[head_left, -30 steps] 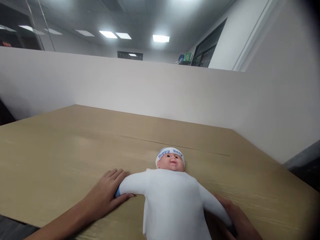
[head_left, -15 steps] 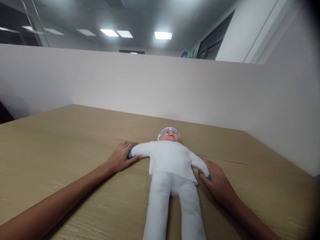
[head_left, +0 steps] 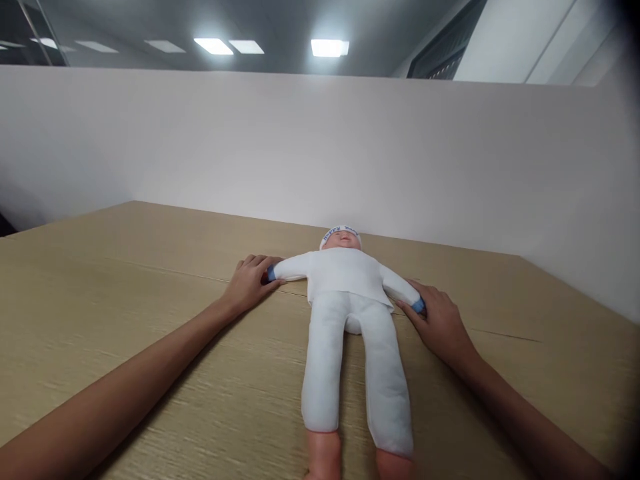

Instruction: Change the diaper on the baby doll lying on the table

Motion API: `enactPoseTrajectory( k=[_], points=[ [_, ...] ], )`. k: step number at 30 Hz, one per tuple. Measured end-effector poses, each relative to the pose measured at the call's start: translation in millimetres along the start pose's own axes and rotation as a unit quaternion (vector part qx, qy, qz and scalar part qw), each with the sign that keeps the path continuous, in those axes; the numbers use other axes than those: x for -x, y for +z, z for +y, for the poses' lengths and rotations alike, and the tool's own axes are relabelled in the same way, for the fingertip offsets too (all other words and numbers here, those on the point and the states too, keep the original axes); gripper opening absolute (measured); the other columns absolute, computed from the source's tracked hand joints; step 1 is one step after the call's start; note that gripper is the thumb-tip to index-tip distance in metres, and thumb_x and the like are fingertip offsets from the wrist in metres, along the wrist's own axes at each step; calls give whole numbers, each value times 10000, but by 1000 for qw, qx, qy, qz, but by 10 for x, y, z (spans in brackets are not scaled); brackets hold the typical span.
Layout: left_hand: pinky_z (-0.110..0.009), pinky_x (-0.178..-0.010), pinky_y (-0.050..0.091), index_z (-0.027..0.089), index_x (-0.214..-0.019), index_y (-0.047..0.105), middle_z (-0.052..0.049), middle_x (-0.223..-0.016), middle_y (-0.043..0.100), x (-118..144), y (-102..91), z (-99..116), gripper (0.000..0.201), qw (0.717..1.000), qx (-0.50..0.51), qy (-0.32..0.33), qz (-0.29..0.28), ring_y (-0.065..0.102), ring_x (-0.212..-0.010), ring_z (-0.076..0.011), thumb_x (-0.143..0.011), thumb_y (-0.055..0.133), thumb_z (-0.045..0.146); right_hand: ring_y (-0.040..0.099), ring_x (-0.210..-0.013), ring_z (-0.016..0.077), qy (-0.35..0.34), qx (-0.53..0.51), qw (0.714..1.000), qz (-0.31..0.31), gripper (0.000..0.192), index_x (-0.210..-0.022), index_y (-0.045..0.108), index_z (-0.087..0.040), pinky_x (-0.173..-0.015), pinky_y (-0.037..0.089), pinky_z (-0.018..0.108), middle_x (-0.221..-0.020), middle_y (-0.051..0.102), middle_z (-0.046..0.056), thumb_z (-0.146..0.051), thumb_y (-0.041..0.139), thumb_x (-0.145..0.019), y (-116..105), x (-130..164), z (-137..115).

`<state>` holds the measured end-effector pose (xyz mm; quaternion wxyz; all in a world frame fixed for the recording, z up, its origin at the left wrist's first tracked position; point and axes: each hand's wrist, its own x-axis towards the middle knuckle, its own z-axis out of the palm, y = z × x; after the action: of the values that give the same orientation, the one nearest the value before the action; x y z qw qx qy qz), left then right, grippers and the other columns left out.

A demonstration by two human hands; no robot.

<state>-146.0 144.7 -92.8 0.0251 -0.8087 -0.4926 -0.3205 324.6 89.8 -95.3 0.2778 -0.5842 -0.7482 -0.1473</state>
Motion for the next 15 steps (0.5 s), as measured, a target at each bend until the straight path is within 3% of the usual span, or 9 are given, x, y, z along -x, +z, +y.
enactPoseTrajectory(
  k=[4,8,11,15],
  points=[
    [-478,-1014,450,326,-1404,671,-70,-1272,737,13,-3,-28,471,1000,-5,-10,-3,624,-1169,-329,-1000,694,568,645,-1204,375,12,8,1000,5,561,-1570,564,-253,-999,519,506,-1384,707,143,-493,443,-1077,73,12,112],
    [-495,-1029,451,321,-1436,647,-82,-1323,712,112,-36,44,477,999,-26,-20,0,606,-1219,-342,-1006,696,523,597,-1326,384,30,2,999,-13,678,-1679,397,-189,-1091,501,560,-1483,649,179,-487,437,-1072,89,71,111],
    [-518,-1052,455,284,-1494,588,-124,-1430,653,297,-74,143,532,998,-41,-38,26,567,-1294,-368,-1007,691,472,553,-1383,401,59,20,998,5,760,-1693,337,-140,-1132,481,597,-1531,594,222,-500,486,-1040,18,239,12],
    [-552,-1103,451,237,-1483,549,-161,-1477,612,573,-224,424,510,997,-26,-43,57,542,-1332,-378,-1010,659,392,543,-1376,406,50,23,997,60,712,-1633,384,-89,-1161,451,624,-1489,591,260,-419,515,-1016,-152,512,-269]
  ],
)
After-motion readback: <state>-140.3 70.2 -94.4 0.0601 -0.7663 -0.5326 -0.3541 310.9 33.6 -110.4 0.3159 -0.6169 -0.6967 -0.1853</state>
